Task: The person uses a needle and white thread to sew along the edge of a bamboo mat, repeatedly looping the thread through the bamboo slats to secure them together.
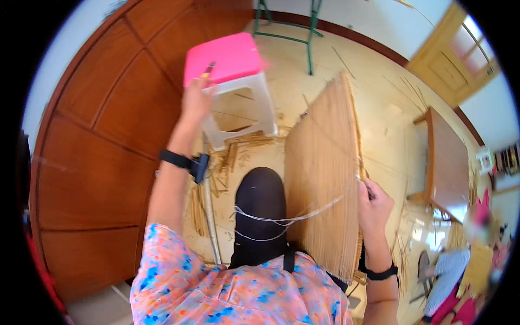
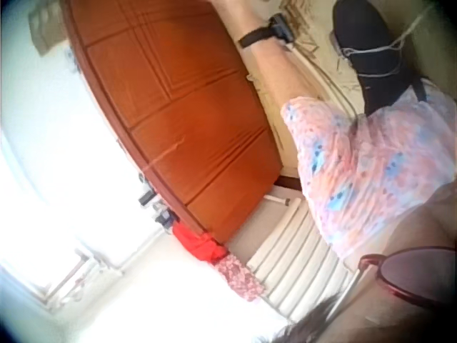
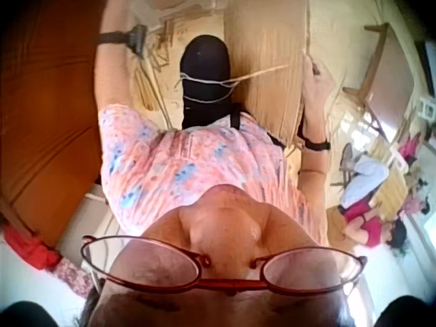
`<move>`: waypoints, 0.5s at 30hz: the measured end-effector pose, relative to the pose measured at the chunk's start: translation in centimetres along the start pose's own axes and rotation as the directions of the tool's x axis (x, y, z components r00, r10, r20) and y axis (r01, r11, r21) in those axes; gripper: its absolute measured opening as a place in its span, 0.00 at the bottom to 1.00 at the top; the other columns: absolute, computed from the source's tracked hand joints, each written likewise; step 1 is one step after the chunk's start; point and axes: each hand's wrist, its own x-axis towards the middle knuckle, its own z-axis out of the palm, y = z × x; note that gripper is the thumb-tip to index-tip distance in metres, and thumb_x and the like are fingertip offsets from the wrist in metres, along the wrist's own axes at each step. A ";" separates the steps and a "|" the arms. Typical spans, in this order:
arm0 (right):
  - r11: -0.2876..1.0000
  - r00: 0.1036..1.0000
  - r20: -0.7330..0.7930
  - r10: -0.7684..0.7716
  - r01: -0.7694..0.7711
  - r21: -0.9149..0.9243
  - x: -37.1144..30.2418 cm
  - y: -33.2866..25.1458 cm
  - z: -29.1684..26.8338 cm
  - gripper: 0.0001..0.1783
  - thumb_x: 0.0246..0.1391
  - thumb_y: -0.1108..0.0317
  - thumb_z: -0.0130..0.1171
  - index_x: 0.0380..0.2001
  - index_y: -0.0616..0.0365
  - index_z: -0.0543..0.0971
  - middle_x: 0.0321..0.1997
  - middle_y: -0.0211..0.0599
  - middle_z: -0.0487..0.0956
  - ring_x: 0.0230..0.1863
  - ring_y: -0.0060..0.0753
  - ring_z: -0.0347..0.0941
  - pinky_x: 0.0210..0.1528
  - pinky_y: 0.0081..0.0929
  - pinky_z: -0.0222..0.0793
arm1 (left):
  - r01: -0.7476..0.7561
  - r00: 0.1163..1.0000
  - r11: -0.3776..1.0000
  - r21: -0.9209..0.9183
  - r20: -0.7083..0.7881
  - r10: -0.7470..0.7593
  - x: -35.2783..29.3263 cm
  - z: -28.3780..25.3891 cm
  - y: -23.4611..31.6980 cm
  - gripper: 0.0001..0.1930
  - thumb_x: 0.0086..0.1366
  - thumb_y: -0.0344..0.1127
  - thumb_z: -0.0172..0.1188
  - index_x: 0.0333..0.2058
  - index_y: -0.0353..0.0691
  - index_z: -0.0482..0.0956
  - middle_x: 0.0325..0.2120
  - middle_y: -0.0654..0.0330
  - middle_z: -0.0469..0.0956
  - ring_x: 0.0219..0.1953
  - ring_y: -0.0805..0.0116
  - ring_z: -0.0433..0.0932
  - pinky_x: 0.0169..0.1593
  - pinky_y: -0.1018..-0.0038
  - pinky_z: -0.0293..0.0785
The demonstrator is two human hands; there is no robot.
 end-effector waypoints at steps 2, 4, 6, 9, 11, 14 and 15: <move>0.997 1.000 -0.012 0.009 -0.010 -0.081 0.0 0.0 0.3 0.11 0.54 0.73 0.61 0.38 0.70 0.81 0.27 0.35 0.82 0.29 0.17 0.76 0.33 0.19 0.71 | 0.070 0.993 0.988 0.137 0.083 -0.082 3.0 0.4 -5.7 0.19 0.61 0.42 0.60 0.47 0.37 0.78 0.41 0.43 0.77 0.46 0.43 0.76 0.49 0.54 0.73; 0.997 0.998 0.041 -0.041 0.043 -0.058 0.2 0.7 0.6 0.11 0.55 0.73 0.61 0.39 0.70 0.81 0.27 0.34 0.82 0.29 0.16 0.75 0.32 0.17 0.70 | 0.015 0.999 0.974 0.228 0.036 -0.024 4.5 2.0 -10.6 0.21 0.63 0.45 0.58 0.54 0.48 0.75 0.46 0.41 0.74 0.48 0.42 0.75 0.51 0.53 0.73; 0.999 1.000 0.015 0.007 -0.006 -0.048 0.2 1.0 0.3 0.11 0.55 0.73 0.62 0.39 0.70 0.81 0.26 0.34 0.81 0.28 0.16 0.74 0.31 0.17 0.70 | 0.055 0.983 0.959 0.277 0.154 -0.101 6.0 4.0 -10.8 0.25 0.65 0.51 0.55 0.60 0.55 0.70 0.54 0.40 0.70 0.56 0.42 0.69 0.57 0.54 0.69; 0.999 0.999 -0.017 0.041 -0.042 -0.020 -0.3 0.8 0.0 0.11 0.54 0.73 0.63 0.39 0.70 0.81 0.26 0.33 0.81 0.27 0.15 0.72 0.30 0.16 0.69 | 0.029 0.983 0.904 0.427 0.152 -0.104 6.8 6.3 -9.5 0.22 0.67 0.51 0.51 0.58 0.55 0.71 0.56 0.44 0.70 0.58 0.44 0.68 0.58 0.56 0.67; 0.998 0.998 -0.036 0.047 -0.049 -0.045 -0.3 0.5 -0.3 0.11 0.54 0.73 0.64 0.38 0.70 0.81 0.25 0.33 0.81 0.26 0.14 0.72 0.29 0.16 0.68 | 0.069 0.979 0.894 0.443 0.143 -0.147 7.1 5.4 -8.1 0.20 0.67 0.48 0.52 0.56 0.54 0.74 0.55 0.45 0.71 0.56 0.46 0.70 0.57 0.57 0.69; 0.998 0.998 -0.043 0.045 -0.046 -0.038 -0.2 0.9 -0.6 0.11 0.54 0.73 0.64 0.38 0.70 0.81 0.25 0.32 0.80 0.26 0.14 0.71 0.29 0.16 0.68 | 0.092 0.978 0.934 0.345 0.145 -0.150 8.0 5.3 -9.4 0.17 0.65 0.42 0.56 0.51 0.49 0.78 0.50 0.48 0.75 0.50 0.49 0.75 0.52 0.59 0.72; 0.999 0.998 -0.051 0.037 -0.039 -0.039 -0.2 1.4 -0.5 0.11 0.54 0.72 0.64 0.39 0.69 0.81 0.25 0.30 0.80 0.25 0.13 0.70 0.28 0.15 0.67 | 0.096 0.984 0.958 0.269 0.121 -0.132 7.7 5.0 -9.6 0.16 0.65 0.39 0.57 0.50 0.47 0.78 0.48 0.48 0.76 0.48 0.49 0.76 0.50 0.60 0.73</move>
